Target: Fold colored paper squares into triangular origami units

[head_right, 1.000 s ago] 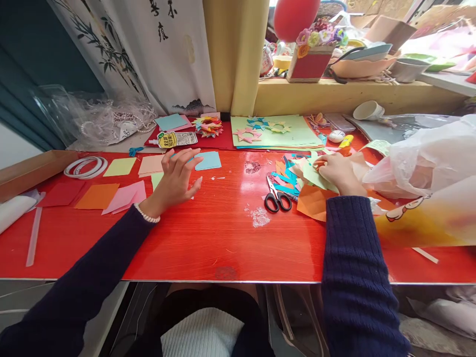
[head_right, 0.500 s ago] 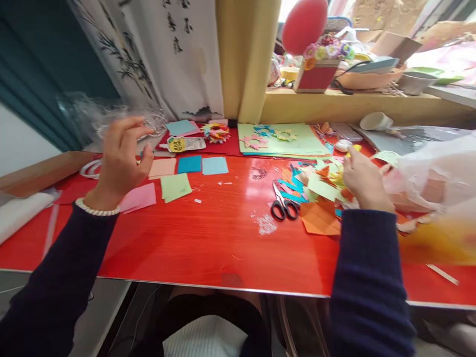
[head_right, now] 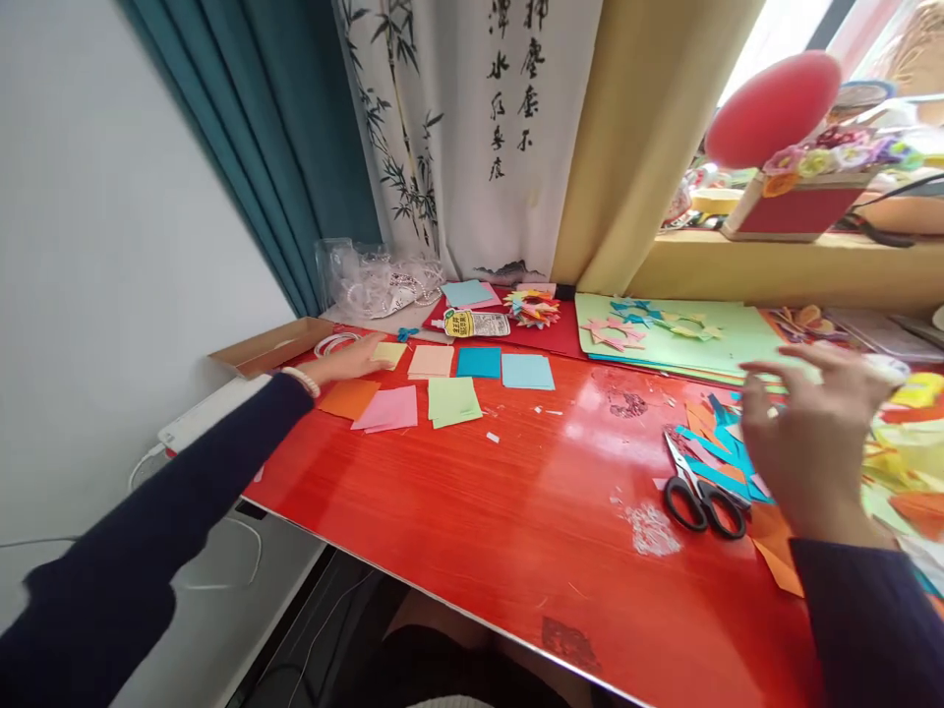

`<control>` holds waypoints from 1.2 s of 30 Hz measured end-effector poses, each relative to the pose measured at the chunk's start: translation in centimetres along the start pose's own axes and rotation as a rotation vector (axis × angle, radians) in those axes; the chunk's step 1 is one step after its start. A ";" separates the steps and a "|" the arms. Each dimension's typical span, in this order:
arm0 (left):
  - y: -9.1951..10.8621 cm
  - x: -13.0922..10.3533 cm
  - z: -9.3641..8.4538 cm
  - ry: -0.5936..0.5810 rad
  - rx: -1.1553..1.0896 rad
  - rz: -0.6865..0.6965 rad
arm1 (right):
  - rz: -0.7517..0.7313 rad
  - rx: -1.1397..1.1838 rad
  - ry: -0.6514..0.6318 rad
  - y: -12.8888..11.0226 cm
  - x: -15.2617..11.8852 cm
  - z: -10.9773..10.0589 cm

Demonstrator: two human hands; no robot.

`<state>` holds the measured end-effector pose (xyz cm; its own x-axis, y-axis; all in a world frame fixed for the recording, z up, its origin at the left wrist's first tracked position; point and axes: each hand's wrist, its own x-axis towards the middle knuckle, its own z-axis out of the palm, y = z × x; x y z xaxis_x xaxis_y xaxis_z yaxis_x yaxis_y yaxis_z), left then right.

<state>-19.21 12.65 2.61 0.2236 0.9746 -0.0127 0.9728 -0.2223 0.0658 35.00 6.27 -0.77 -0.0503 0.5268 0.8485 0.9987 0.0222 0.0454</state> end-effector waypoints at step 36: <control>20.0 -4.9 2.0 -0.084 -1.344 0.234 | 0.790 1.756 -0.827 -17.4 -2.4 -5.4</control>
<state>-0.70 3.36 1.97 0.4228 0.9031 0.0755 0.1135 -0.1355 0.9843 17.72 0.02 -0.71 -0.1936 0.9806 0.0313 -0.2227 -0.0128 -0.9748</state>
